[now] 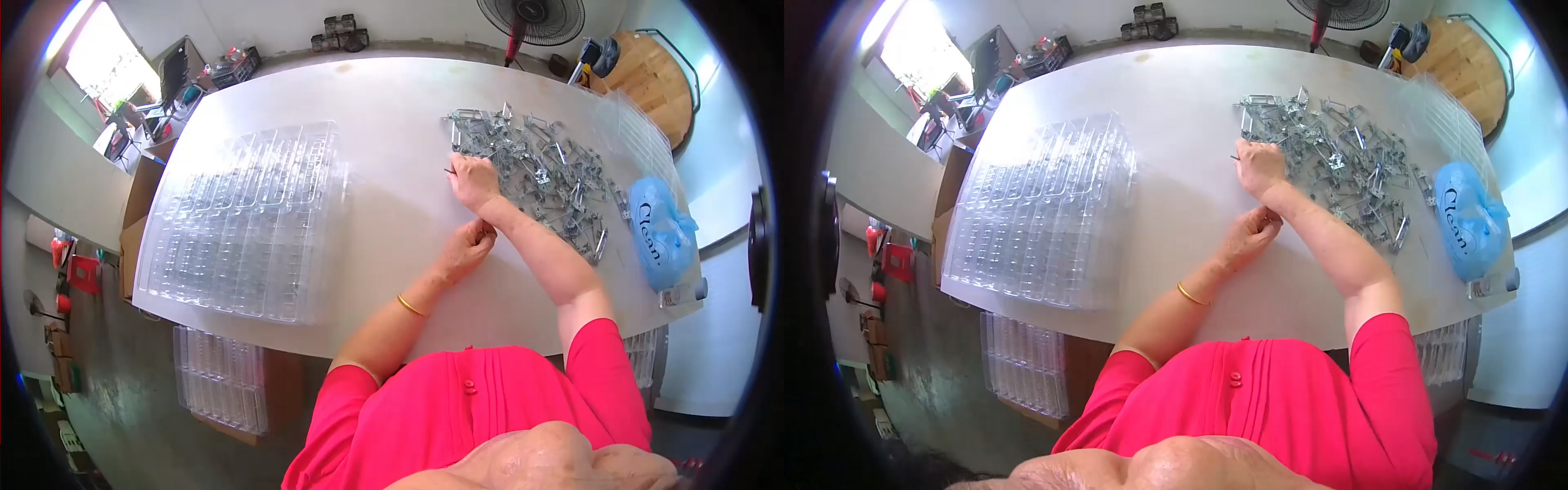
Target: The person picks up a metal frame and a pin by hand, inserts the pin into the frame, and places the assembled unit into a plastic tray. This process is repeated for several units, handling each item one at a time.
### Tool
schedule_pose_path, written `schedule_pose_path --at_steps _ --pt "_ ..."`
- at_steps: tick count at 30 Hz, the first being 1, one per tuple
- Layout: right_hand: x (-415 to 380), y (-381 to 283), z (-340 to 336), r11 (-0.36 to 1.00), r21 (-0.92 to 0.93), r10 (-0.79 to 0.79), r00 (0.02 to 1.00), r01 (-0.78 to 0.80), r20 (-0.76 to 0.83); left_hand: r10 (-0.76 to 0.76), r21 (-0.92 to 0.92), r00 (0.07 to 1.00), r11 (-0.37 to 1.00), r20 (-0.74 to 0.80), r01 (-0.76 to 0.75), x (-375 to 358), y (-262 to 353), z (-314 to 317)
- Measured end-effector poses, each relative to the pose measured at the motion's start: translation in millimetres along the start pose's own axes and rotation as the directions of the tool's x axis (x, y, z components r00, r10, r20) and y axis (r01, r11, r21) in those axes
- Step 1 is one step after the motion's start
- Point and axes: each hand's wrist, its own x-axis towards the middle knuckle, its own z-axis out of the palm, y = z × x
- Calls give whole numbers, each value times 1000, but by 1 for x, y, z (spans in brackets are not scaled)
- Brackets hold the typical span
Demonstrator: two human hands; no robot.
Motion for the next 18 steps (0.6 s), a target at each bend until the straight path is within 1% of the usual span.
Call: schedule_pose_path --at_steps 2,3,5,6,8,9,11,12,13,14,15,16,17,18 --pt "-2 -1 -2 1000 -10 -18 1000 18 0 60 -50 998 997 -37 -62 0 2 4" --pt "-6 -18 -1 1000 22 -6 1000 6 2 34 -29 999 999 -35 -35 -13 6 -5" --pt "-16 -26 -10 974 226 -12 998 -3 68 93 -4 989 996 -114 -95 -17 9 1" --pt "-20 -26 -16 974 225 -11 997 -5 72 91 -8 989 996 -114 -92 -18 14 3" --pt "-27 -25 -28 907 415 49 997 -67 53 47 99 996 994 -80 -39 -18 22 3" --pt "-32 -24 -36 907 414 51 997 -71 59 42 94 996 995 -80 -34 -18 21 4" --pt "-44 -10 -50 732 638 220 969 -239 111 76 79 994 994 -72 -71 -15 18 8" --pt "-49 1 -52 659 703 244 960 -266 135 73 72 995 995 -73 -68 -13 16 9" --pt "-56 9 -57 660 700 246 959 -273 142 99 49 993 994 -69 -96 -11 14 9" --pt "-65 15 -64 524 812 255 957 -258 140 123 25 990 992 -65 -121 -10 12 9" --pt "-73 18 -71 371 899 265 954 -233 138 114 20 991 993 -63 -113 -9 11 9" --pt "-82 19 -79 367 898 271 951 -244 147 57 -21 996 998 -71 -59 -8 10 9" --pt "-92 18 -86 310 920 300 943 -239 144 -1 -61 997 998 -76 -4 -8 10 8" --pt "-102 17 -92 252 940 329 934 -230 140 -34 -149 997 989 -66 24 -7 13 7"
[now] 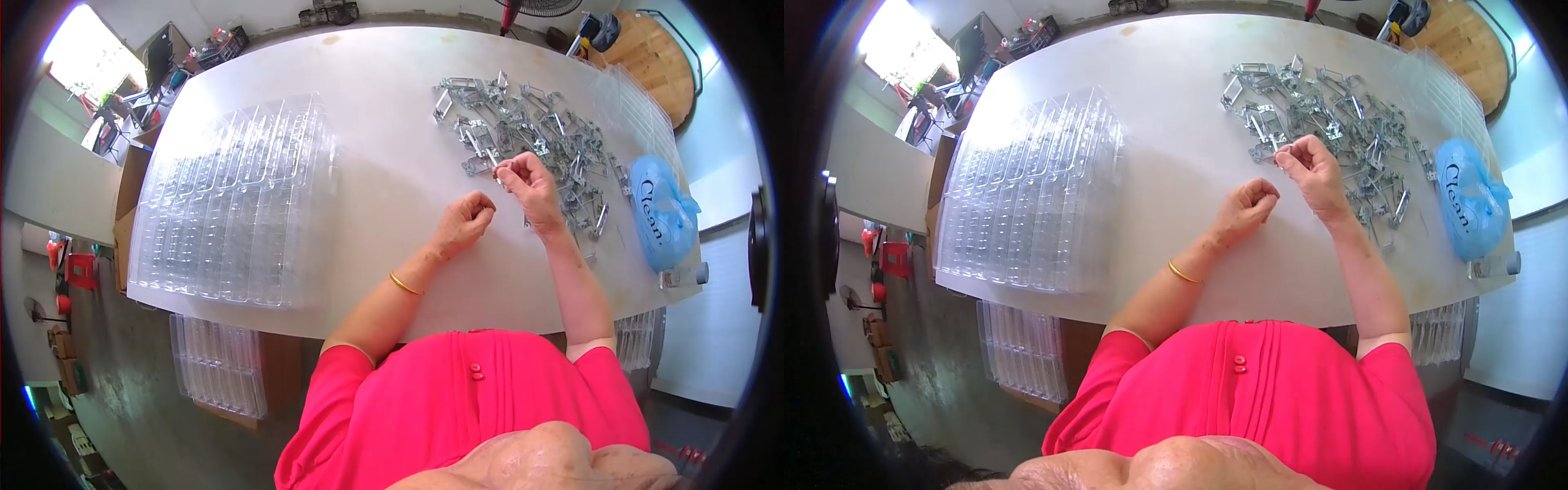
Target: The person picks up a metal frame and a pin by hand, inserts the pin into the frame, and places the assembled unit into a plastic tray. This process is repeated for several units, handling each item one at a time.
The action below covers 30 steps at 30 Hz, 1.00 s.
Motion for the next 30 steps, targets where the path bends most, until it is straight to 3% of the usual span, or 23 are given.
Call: schedule_pose_path --at_steps 5,8,9,11,13,15,16,18,19,20,22,24,26,28,29,30 --pt "-49 -2 -10 999 48 5 1000 -4 -23 -103 -129 995 986 16 104 -5 19 -6" --pt "-72 2 -16 1000 10 -27 999 28 -26 -56 -17 990 998 -127 54 -9 18 -7" --pt "-78 0 -18 992 -101 -71 997 75 39 -61 -17 991 998 -122 60 -7 14 -7" --pt "-92 -7 -19 971 -206 -102 990 122 102 123 -9 924 991 -363 -135 -1 1 -7" --pt "-101 -15 -17 927 -322 -146 975 194 167 124 -50 903 986 -411 -158 0 8 -5" --pt "-105 -16 -14 929 -310 -163 976 201 145 494 493 750 831 -439 -258 1 12 -4" --pt "-107 -16 -13 931 -298 -179 976 208 122 493 494 754 830 -433 -258 2 12 -4" --pt "-110 -12 -11 952 -235 -183 980 198 82 639 728 715 629 -284 -273 4 8 -5" --pt "-110 -10 -9 966 -170 -188 981 194 52 640 728 716 627 -279 -277 4 4 -7" --pt "-109 -9 -8 966 -170 -190 981 196 49 628 738 751 603 -204 -303 3 -2 -9" --pt "-107 -7 -4 977 135 -160 986 165 -47 610 746 782 579 -127 -331 -1 10 -5" --pt "-105 -10 -4 975 150 -158 985 167 -67 518 577 796 769 -313 -274 -6 22 6" --pt "-103 -9 -4 972 166 -156 984 168 -84 454 512 839 819 -300 -260 -7 21 3" --pt "-101 -2 -1 967 -65 -250 965 245 -75 387 446 878 863 -281 -238 -11 31 0" --pt "-101 -2 0 968 -62 -248 966 244 -75 154 195 972 974 -179 -119 -14 37 -2" --pt "-100 -8 2 894 -272 -369 929 357 7 -57 -46 998 997 -14 57 -16 43 -3"
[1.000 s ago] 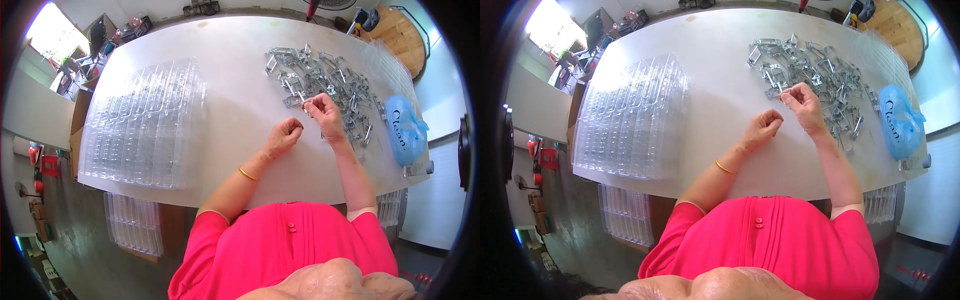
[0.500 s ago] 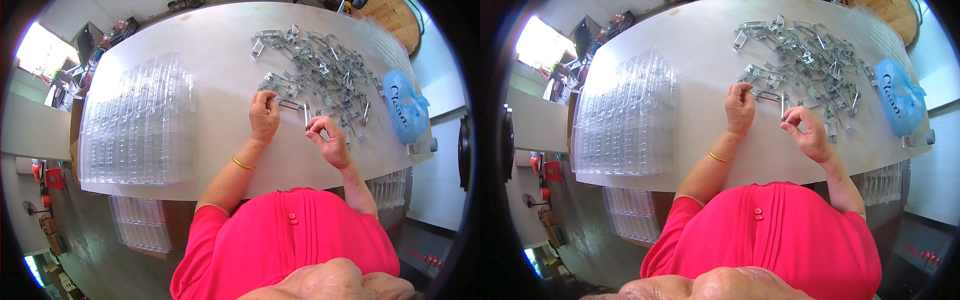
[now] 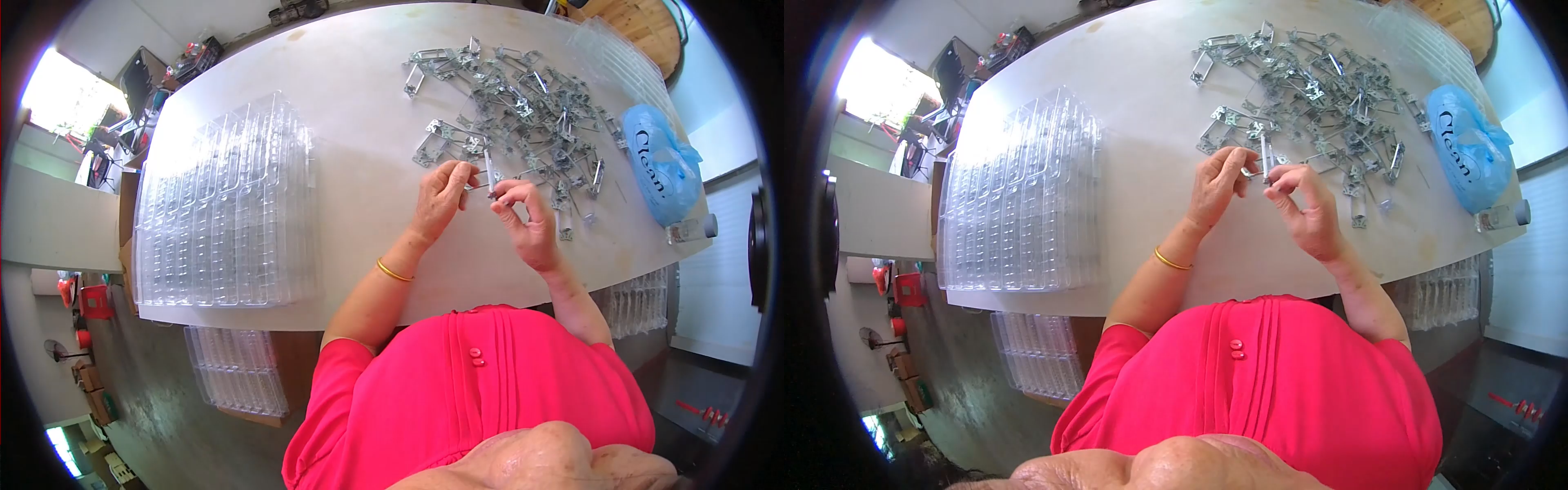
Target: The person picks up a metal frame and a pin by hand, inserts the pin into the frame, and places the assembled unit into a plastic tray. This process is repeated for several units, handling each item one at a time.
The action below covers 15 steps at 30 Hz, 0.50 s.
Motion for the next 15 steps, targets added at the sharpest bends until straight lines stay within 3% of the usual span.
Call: schedule_pose_path --at_steps 1,3,4,8,15 --pt "3 -4 2 969 -202 -131 989 144 73 -2 2 1000 1000 -2 2 0 -1 1" --pt "5 -4 9 953 -229 -184 979 200 88 -37 -319 990 944 138 80 3 -7 2" --pt "4 -3 10 929 -281 -213 969 241 125 -41 -378 980 919 197 115 5 -10 -1" --pt "3 1 15 862 -360 -297 931 357 213 -52 -439 966 883 253 162 7 -17 -5" --pt "4 -2 18 838 -404 -284 926 366 250 -48 -517 971 840 233 165 7 -22 -4"
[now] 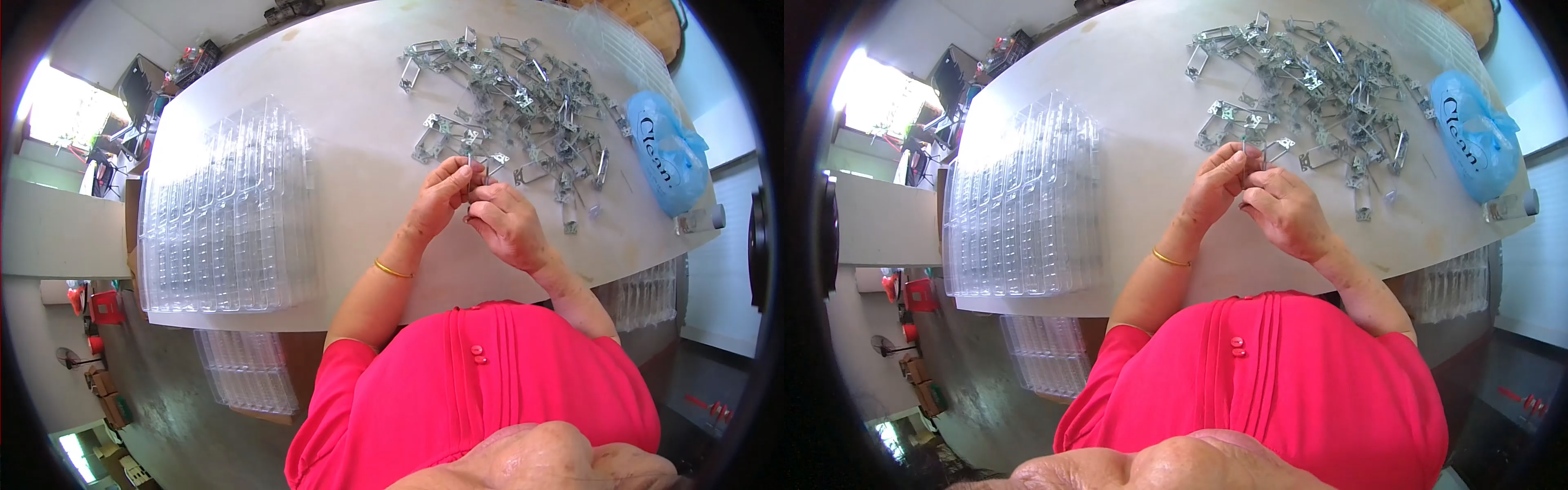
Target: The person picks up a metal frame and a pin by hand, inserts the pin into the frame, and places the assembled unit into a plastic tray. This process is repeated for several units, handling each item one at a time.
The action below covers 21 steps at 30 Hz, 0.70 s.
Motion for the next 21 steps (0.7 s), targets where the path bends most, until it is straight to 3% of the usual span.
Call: schedule_pose_path --at_steps 3,5,8,10,12,13,18,20,21 --pt "3 -7 -4 995 76 73 997 -71 -27 28 -77 999 997 27 -25 1 4 -1" --pt "2 -9 -5 967 215 169 977 -139 -131 46 -90 998 995 53 -41 3 7 -3" --pt "1 -2 -11 936 261 278 952 -238 -129 48 -94 998 995 45 -44 1 9 -5" --pt "2 7 -15 959 219 220 962 -182 -163 -36 -112 996 993 84 46 -1 14 -3" --pt "-1 12 -16 819 412 507 840 -400 -192 -42 -107 994 993 105 54 0 14 -3" --pt "0 15 -17 754 522 553 813 -397 -181 -50 -101 991 993 123 63 0 14 -3" --pt "17 14 -25 723 592 577 784 -358 -231 -110 -54 976 991 190 123 -2 12 1" --pt "19 19 -24 870 374 435 857 -321 -276 -113 -31 967 992 227 123 -2 9 0" --pt "20 20 -22 868 374 438 856 -325 -273 -117 -39 960 991 254 132 -2 8 0"
